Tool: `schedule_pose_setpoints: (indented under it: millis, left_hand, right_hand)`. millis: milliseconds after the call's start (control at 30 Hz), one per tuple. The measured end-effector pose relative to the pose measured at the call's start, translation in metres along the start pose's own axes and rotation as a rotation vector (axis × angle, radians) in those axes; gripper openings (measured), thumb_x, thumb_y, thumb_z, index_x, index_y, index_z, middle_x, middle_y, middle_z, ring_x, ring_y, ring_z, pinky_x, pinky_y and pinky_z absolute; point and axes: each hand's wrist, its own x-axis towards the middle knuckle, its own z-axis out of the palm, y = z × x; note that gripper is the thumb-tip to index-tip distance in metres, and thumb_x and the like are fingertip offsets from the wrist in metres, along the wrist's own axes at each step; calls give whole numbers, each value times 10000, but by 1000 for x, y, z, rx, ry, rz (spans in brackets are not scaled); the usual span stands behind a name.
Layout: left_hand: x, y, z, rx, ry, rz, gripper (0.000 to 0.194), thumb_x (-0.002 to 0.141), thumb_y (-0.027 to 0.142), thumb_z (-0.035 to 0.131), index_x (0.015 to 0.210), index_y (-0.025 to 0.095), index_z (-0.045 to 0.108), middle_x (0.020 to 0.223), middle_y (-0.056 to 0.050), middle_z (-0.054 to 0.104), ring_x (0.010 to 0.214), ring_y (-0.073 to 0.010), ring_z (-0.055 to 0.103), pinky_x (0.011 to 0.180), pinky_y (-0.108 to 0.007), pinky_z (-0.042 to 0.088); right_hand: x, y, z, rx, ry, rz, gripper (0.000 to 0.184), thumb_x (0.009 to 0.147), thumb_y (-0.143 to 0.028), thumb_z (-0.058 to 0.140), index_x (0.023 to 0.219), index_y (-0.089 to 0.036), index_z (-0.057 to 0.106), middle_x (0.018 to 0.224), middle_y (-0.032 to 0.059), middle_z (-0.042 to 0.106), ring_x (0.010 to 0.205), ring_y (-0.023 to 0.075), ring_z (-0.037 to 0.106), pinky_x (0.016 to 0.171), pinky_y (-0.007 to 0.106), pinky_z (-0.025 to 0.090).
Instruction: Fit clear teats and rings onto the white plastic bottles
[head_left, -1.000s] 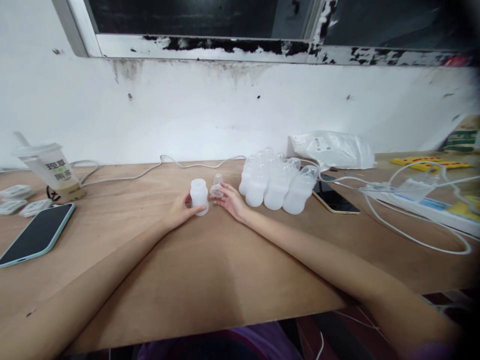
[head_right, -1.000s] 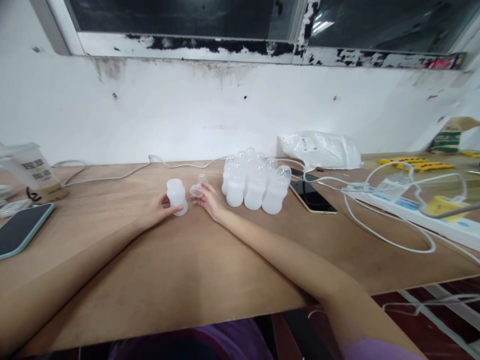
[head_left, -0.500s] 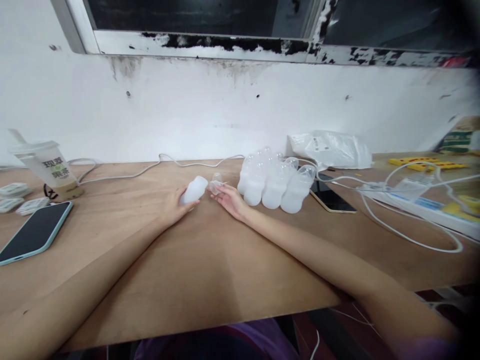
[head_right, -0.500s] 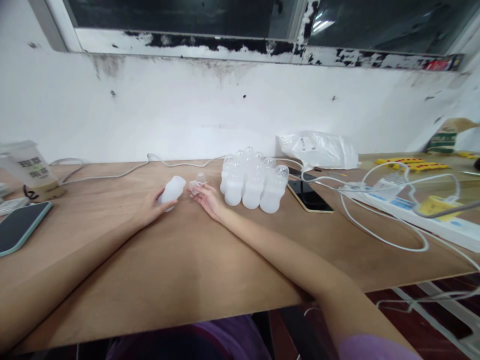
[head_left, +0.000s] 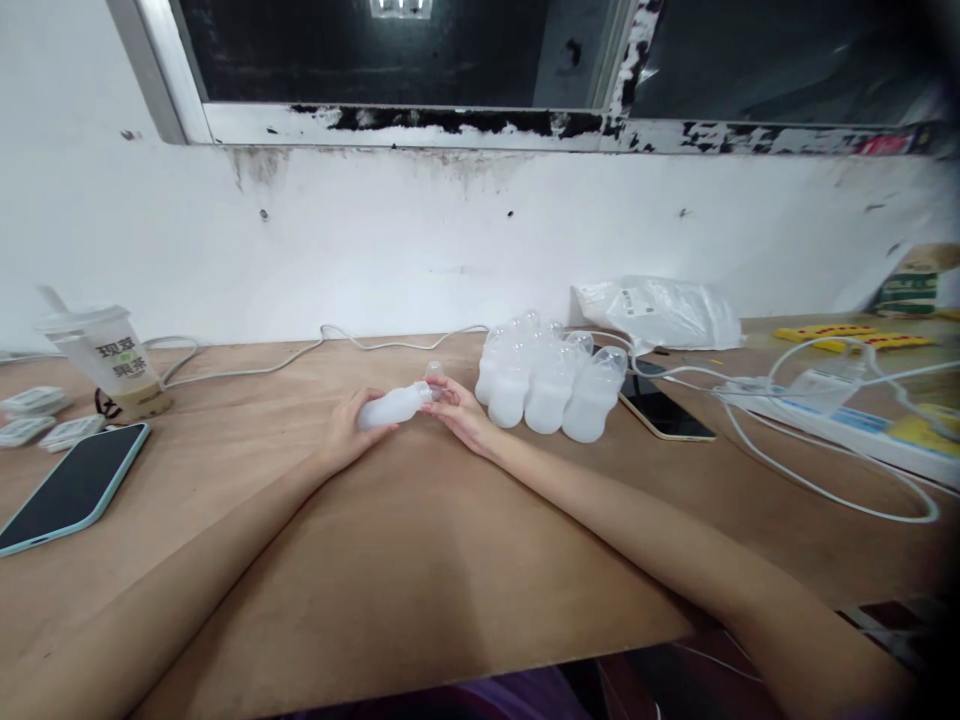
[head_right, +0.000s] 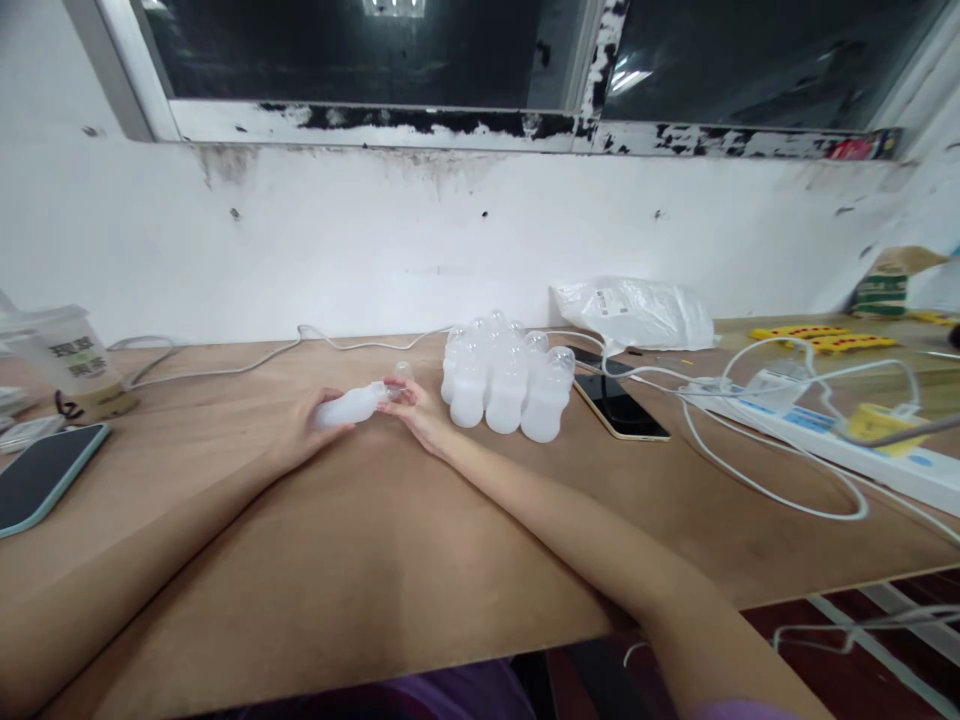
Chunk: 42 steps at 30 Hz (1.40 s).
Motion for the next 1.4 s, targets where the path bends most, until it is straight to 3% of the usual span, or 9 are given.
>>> schedule_pose_setpoints:
  millis: [400, 533, 600, 700, 967, 1067, 1200, 1300, 1400]
  left_hand:
    - [0, 1, -4, -125, 7, -86, 412, 654, 420, 611, 970, 174, 514, 951, -49, 581, 886, -200, 537, 785, -323, 423]
    - [-3, 4, -4, -52, 15, 44, 405, 669, 413, 603, 984, 184, 489, 975, -50, 563, 899, -198, 526, 801, -329, 414]
    - [-4, 5, -3, -8, -1, 111, 408, 682, 408, 589, 1015, 199, 478, 1006, -50, 548, 929, -201, 517, 818, -334, 408]
    - [-5, 2, 1, 56, -38, 142, 401, 707, 398, 556, 1056, 221, 471, 1031, -46, 545, 943, -204, 517, 812, -333, 411]
    - [-5, -6, 2, 90, -41, 102, 430, 716, 372, 549, 1099, 210, 440, 1046, -59, 539, 936, -214, 523, 799, -342, 416]
    - [-5, -4, 1, 99, -64, 129, 420, 722, 366, 545, 1097, 205, 446, 1038, -59, 542, 937, -210, 519, 802, -340, 412]
    - [-6, -1, 1, 146, -68, 161, 408, 724, 345, 546, 1099, 213, 453, 1034, -52, 540, 938, -208, 512, 807, -332, 406]
    - [-5, -1, 1, 145, -49, 139, 398, 719, 336, 555, 1080, 198, 459, 1012, -54, 543, 917, -205, 516, 793, -328, 412]
    - [-5, -1, 0, 106, -37, 132, 398, 723, 349, 553, 1076, 196, 452, 1012, -50, 540, 906, -196, 520, 782, -320, 419]
  right_hand:
    - [1, -3, -9, -305, -124, -133, 430, 537, -184, 704, 938, -203, 547, 1038, 20, 572, 988, 139, 514, 880, 287, 395]
    - [0, -3, -8, -361, -66, -30, 313, 642, -333, 632, 907, -192, 540, 853, 12, 607, 681, 104, 585, 583, 220, 483]
    - [-1, -1, -7, -429, -64, 44, 281, 719, -430, 527, 831, -172, 527, 632, -15, 577, 445, 70, 520, 382, 172, 399]
    - [-1, 0, -6, -495, -69, 80, 336, 771, -494, 409, 749, -167, 481, 500, -47, 489, 325, 44, 435, 289, 145, 281]
    - [-8, -9, 0, -544, -201, -31, 393, 667, -350, 603, 988, -225, 415, 599, -68, 499, 414, 47, 439, 352, 148, 292]
    - [-10, -10, 0, -650, -156, -40, 263, 699, -408, 558, 822, -192, 472, 511, -76, 473, 378, 44, 399, 393, 169, 305]
    - [-11, -12, 2, -850, -93, 16, 394, 779, -509, 383, 585, -171, 436, 445, -49, 446, 350, 54, 383, 408, 199, 306]
    - [-11, -14, 4, -828, -122, -43, 308, 767, -472, 435, 834, -176, 487, 601, -28, 521, 438, 68, 442, 475, 211, 365]
    - [-11, -13, 3, -787, -194, -171, 484, 672, -410, 584, 1066, -204, 395, 947, 34, 538, 631, 86, 507, 586, 228, 416]
